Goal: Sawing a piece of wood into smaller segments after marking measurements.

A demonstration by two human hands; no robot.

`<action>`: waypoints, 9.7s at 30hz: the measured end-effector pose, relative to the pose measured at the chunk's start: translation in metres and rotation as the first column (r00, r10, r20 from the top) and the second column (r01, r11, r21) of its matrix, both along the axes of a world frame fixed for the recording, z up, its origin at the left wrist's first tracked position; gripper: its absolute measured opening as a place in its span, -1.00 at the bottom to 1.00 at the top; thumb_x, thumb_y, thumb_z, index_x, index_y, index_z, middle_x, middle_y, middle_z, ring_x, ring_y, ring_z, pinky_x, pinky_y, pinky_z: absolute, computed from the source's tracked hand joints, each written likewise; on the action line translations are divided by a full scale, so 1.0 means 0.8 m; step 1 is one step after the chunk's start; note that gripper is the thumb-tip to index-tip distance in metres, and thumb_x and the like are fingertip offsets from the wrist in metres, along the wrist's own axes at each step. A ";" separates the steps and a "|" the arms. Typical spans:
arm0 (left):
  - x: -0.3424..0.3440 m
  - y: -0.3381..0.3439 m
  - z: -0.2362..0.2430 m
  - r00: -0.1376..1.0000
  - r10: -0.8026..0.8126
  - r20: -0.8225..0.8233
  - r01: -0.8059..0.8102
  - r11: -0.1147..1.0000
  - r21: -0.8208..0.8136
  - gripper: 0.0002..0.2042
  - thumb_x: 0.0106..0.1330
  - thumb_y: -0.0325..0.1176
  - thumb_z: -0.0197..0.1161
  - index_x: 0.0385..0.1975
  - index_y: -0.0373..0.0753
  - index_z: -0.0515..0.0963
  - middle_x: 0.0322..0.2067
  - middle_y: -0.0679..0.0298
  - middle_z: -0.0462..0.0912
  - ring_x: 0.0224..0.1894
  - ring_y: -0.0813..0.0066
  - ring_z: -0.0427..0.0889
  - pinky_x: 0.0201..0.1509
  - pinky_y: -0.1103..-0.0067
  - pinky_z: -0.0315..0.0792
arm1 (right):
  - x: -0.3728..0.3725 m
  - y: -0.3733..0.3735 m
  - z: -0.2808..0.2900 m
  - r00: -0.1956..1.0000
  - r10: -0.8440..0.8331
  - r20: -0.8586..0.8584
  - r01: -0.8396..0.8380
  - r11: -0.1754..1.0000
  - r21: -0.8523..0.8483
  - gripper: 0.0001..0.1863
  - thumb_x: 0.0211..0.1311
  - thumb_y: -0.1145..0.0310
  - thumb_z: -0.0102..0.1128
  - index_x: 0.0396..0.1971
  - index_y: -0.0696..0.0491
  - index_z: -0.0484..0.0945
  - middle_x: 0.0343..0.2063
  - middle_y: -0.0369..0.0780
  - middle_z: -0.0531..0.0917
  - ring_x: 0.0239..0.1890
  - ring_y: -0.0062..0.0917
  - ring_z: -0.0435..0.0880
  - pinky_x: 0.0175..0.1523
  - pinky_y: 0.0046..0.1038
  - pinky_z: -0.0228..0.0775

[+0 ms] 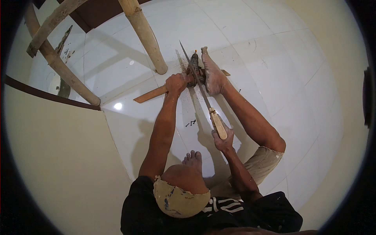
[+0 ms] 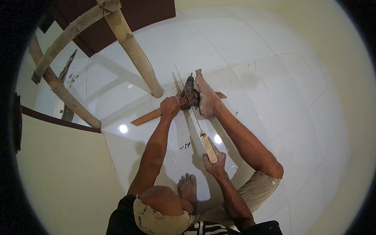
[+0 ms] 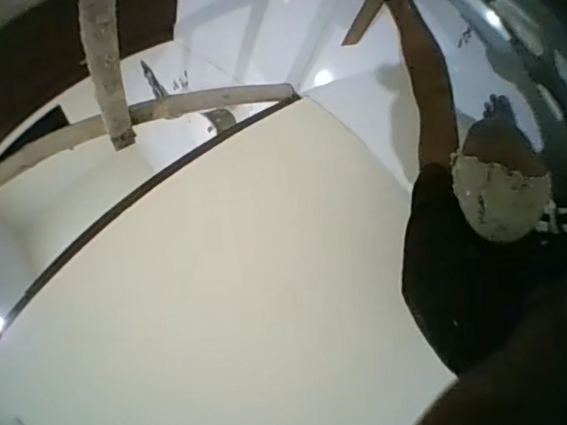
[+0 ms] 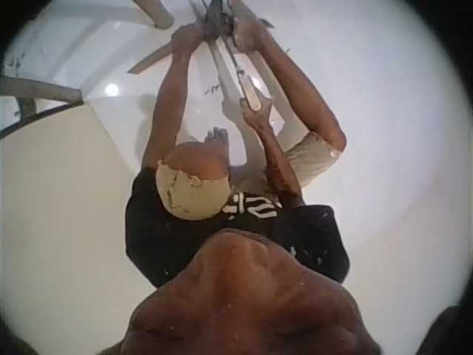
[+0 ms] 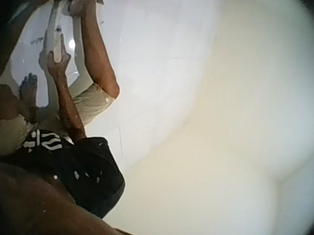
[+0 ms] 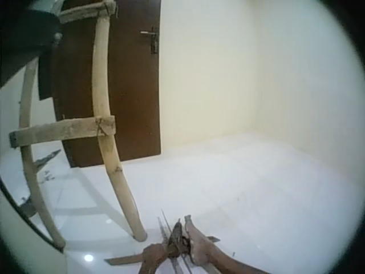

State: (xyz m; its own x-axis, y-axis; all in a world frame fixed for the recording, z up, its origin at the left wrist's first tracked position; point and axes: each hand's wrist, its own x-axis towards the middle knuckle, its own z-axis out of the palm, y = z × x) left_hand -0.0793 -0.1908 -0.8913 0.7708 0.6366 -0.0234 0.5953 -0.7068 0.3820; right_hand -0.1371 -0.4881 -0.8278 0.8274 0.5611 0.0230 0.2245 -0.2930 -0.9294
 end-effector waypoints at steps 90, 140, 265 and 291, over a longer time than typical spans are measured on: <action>0.017 -0.004 -0.015 0.988 0.134 0.074 -0.142 0.984 0.106 -0.53 0.28 -0.03 -0.13 -0.49 -0.27 0.63 -0.49 -0.02 0.63 -0.40 -0.05 0.61 -0.27 0.24 0.48 | 0.013 0.007 0.002 0.987 0.145 -0.076 -0.152 0.983 -0.101 -0.31 -0.15 0.53 0.13 0.16 0.21 0.30 -0.33 -0.01 0.64 -0.42 -0.50 0.65 -0.18 -0.57 0.45; -0.180 -0.086 0.172 0.845 0.328 0.423 -0.346 0.938 -0.037 -0.46 0.36 -0.14 -0.18 -0.74 -0.41 0.52 -0.73 -0.13 0.48 -0.62 -0.14 0.50 -0.46 0.16 0.34 | 0.164 -0.014 0.115 0.975 0.195 0.106 -0.145 0.920 -0.364 -0.64 0.23 0.28 0.06 -0.04 0.17 0.47 -0.30 -0.08 0.62 -0.29 -0.35 0.61 -0.20 -0.35 0.47; -0.246 -0.135 -0.023 0.143 0.957 -0.252 0.445 -0.289 -0.847 -0.74 0.37 -0.18 -0.05 -0.44 -0.23 0.43 -0.60 0.37 0.39 -0.55 0.53 0.38 -0.47 0.57 0.31 | 0.024 0.133 0.018 0.913 0.408 -0.022 -0.401 0.883 -0.243 -0.67 0.01 0.49 0.19 -0.15 0.17 0.56 -0.18 -0.01 0.61 -0.28 -0.34 0.65 -0.14 -0.42 0.46; -0.200 -0.071 0.026 0.802 0.520 0.295 -0.375 0.822 -0.429 -0.74 0.08 -0.22 0.35 -0.38 -0.29 0.60 -0.76 0.27 0.47 -0.72 0.54 0.43 -0.62 0.57 0.32 | 0.086 0.104 -0.031 0.782 0.289 -0.552 0.027 0.869 0.494 -0.52 -0.17 0.52 0.31 -0.12 0.18 0.45 -0.32 -0.20 0.59 -0.27 -0.50 0.60 -0.12 -0.43 0.49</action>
